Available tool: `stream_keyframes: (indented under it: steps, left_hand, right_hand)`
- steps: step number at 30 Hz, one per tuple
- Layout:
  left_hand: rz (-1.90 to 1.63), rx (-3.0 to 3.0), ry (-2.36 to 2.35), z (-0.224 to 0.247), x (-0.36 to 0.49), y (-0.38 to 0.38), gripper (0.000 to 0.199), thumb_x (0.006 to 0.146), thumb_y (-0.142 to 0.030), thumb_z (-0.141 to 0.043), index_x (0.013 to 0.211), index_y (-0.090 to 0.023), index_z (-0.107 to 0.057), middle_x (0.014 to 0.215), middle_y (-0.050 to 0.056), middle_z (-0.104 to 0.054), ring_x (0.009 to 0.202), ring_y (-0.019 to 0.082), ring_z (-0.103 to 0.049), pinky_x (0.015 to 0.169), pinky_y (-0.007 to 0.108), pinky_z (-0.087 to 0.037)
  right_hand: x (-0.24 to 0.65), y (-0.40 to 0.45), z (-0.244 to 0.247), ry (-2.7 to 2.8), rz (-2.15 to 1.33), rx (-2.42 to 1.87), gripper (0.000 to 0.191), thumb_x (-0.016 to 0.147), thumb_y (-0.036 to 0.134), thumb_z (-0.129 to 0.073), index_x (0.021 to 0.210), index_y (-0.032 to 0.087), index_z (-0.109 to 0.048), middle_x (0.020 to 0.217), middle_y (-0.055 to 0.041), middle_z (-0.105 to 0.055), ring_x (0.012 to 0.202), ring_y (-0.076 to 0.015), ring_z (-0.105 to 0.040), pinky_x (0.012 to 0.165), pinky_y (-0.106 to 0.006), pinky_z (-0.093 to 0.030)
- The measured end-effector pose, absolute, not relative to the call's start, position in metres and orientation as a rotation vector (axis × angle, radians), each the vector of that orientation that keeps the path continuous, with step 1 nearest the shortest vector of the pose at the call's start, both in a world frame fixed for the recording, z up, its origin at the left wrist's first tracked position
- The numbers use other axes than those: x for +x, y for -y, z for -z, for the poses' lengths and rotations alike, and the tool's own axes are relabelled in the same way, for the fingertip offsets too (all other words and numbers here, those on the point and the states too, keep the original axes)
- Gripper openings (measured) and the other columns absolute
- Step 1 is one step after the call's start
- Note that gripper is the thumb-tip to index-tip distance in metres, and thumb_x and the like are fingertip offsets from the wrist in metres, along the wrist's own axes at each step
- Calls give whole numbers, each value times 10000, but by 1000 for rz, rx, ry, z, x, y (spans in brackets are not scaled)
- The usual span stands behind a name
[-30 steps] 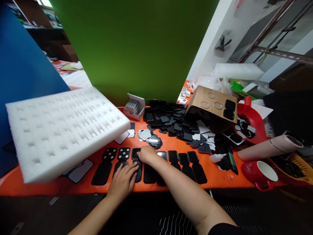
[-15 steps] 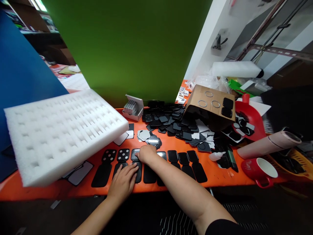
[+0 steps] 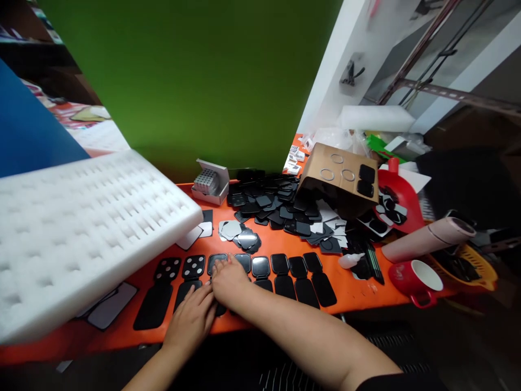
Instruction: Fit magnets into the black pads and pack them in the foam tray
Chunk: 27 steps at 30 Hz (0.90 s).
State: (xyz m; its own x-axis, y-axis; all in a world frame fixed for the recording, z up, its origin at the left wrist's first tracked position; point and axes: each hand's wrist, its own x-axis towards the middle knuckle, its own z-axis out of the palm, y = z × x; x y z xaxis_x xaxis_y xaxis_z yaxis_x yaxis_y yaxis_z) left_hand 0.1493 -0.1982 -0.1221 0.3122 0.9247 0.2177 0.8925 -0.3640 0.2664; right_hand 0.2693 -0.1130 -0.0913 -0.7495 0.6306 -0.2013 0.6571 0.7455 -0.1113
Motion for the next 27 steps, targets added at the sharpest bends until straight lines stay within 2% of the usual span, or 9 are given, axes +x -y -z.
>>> stream_keyframes:
  steps: [3,5,7,9,13,16,20,24,27]
  left_hand:
    - [-501,2512,-1727,125,148,199,323,810,-211,-414,1112,-220,-529,1153,56,-579,1070,233,-518,945,467,-371]
    - [-508,2558,-1732,127,147,199,347,816,-214,-411,1150,-230,-501,1187,47,-557,1088,234,-506,944,478,-371]
    - [-528,2611,-1722,130,147,199,366,821,-220,-412,1181,-235,-475,1216,43,-535,1097,231,-501,938,479,-378]
    - [-557,2651,-1709,133,146,199,375,822,-225,-419,1194,-227,-466,1226,47,-526,1094,226,-504,930,468,-393]
    - [-638,2641,-1716,134,146,199,355,813,-224,-444,1163,-219,-498,1213,58,-537,1092,226,-506,937,457,-395]
    - [-682,2596,-1716,132,148,199,328,804,-225,-461,1125,-224,-530,1216,63,-533,1105,231,-492,947,458,-385]
    - [-751,2514,-1726,129,146,202,314,803,-209,-457,1104,-223,-545,1208,70,-533,1121,227,-471,953,444,-377]
    - [-788,2283,-1947,119,134,210,297,807,-240,-440,1075,-223,-566,1191,73,-534,1099,227,-476,931,412,-385]
    - [-632,2013,-2197,106,127,214,334,818,-313,-404,1112,-225,-536,1180,73,-529,1056,229,-488,885,391,-399]
  right_hand:
    - [267,113,86,-2818,325,1118,361,822,173,-397,1146,54,-502,1227,-194,-457,1103,-265,-448,948,-420,-297]
    - [275,114,83,-2862,368,1161,306,809,189,-417,1071,107,-553,1130,-137,-547,1008,-226,-512,857,-334,-384]
    - [290,113,79,-2895,408,1226,252,820,206,-401,980,167,-591,1006,-70,-604,911,-183,-547,780,-271,-410]
    - [309,108,77,-2877,451,1399,247,841,229,-379,950,210,-599,951,-31,-610,889,-161,-541,762,-242,-401]
    - [343,82,76,-2735,461,1751,284,865,239,-353,1071,217,-548,1036,-52,-561,971,-167,-492,804,-252,-368]
    - [355,53,75,-2720,451,1749,333,841,273,-426,1167,229,-480,1159,-67,-484,1053,-193,-438,841,-280,-343]
    - [357,28,74,-2744,486,1632,374,720,345,-609,1074,245,-542,1135,-53,-487,1051,-220,-426,861,-300,-318]
    - [359,24,79,-2743,511,1687,360,699,353,-628,1002,176,-548,1063,-97,-501,1015,-240,-434,837,-322,-316]
    - [363,23,86,-2716,577,1801,376,670,374,-647,964,168,-533,1027,-98,-515,990,-241,-443,793,-306,-325]
